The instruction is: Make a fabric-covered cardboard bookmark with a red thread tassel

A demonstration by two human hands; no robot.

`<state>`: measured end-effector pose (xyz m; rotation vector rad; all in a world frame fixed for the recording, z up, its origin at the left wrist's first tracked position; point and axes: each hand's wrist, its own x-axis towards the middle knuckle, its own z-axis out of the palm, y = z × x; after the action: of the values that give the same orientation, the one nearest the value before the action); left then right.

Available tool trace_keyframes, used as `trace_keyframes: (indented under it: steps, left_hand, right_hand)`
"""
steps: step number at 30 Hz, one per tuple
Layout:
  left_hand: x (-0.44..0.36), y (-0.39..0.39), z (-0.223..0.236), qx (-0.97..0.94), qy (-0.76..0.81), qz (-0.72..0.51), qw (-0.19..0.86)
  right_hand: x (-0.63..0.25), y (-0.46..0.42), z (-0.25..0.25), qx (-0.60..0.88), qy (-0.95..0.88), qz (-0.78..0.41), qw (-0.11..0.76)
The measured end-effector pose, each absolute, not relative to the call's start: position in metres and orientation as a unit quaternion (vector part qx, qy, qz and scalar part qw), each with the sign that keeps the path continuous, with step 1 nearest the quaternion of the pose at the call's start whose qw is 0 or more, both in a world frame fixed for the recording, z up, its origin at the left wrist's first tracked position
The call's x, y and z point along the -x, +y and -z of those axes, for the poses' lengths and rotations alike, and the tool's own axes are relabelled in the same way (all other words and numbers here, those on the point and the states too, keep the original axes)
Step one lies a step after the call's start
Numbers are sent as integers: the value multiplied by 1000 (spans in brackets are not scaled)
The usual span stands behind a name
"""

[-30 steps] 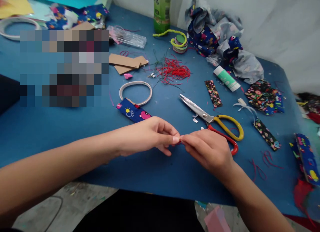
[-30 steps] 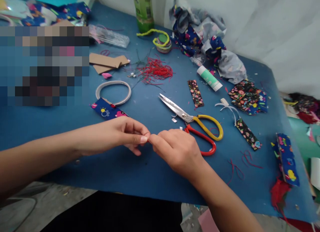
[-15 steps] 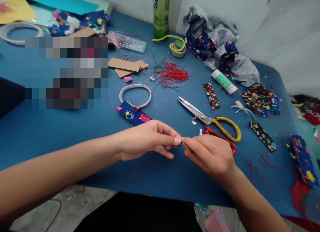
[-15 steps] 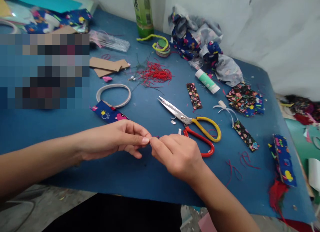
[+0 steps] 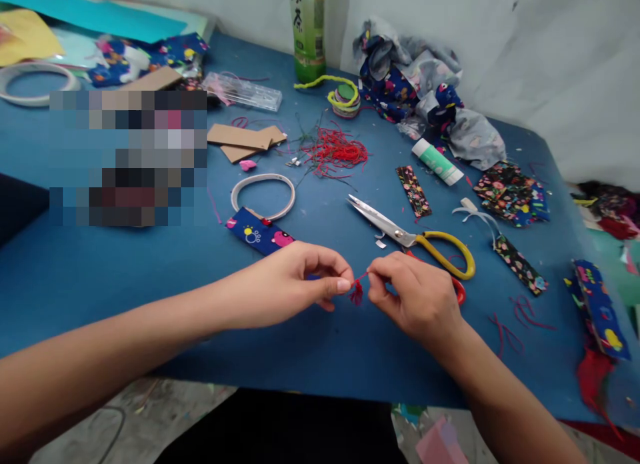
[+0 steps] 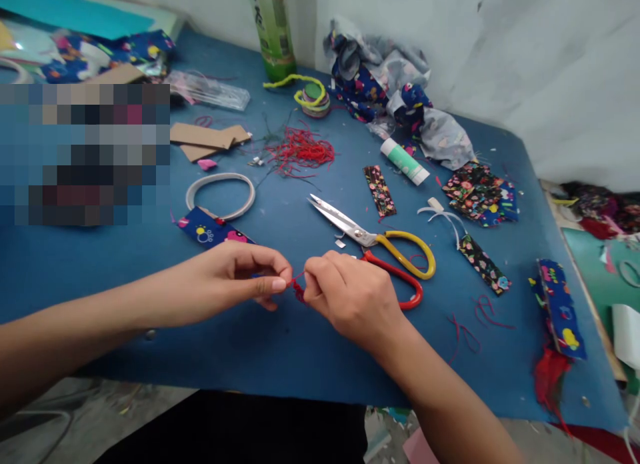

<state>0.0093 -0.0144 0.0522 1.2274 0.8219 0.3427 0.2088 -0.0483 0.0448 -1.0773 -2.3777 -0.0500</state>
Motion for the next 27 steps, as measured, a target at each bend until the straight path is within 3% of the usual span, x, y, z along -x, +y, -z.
trace_keyframes:
  steps: [14,23,27]
  left_hand:
    - [-11,-22,-57,-686,397,-171,586]
    - [-10,-21,-51,-582,386,-217,682]
    - [-11,-15,-50,-536,361,-246,723]
  right_hand:
    - [-207,-49,-42,428,-864,62,257]
    - [-212,-48,-45,456,-800,-86,381]
    - [-207,-51,-44,457,-784,-175,383]
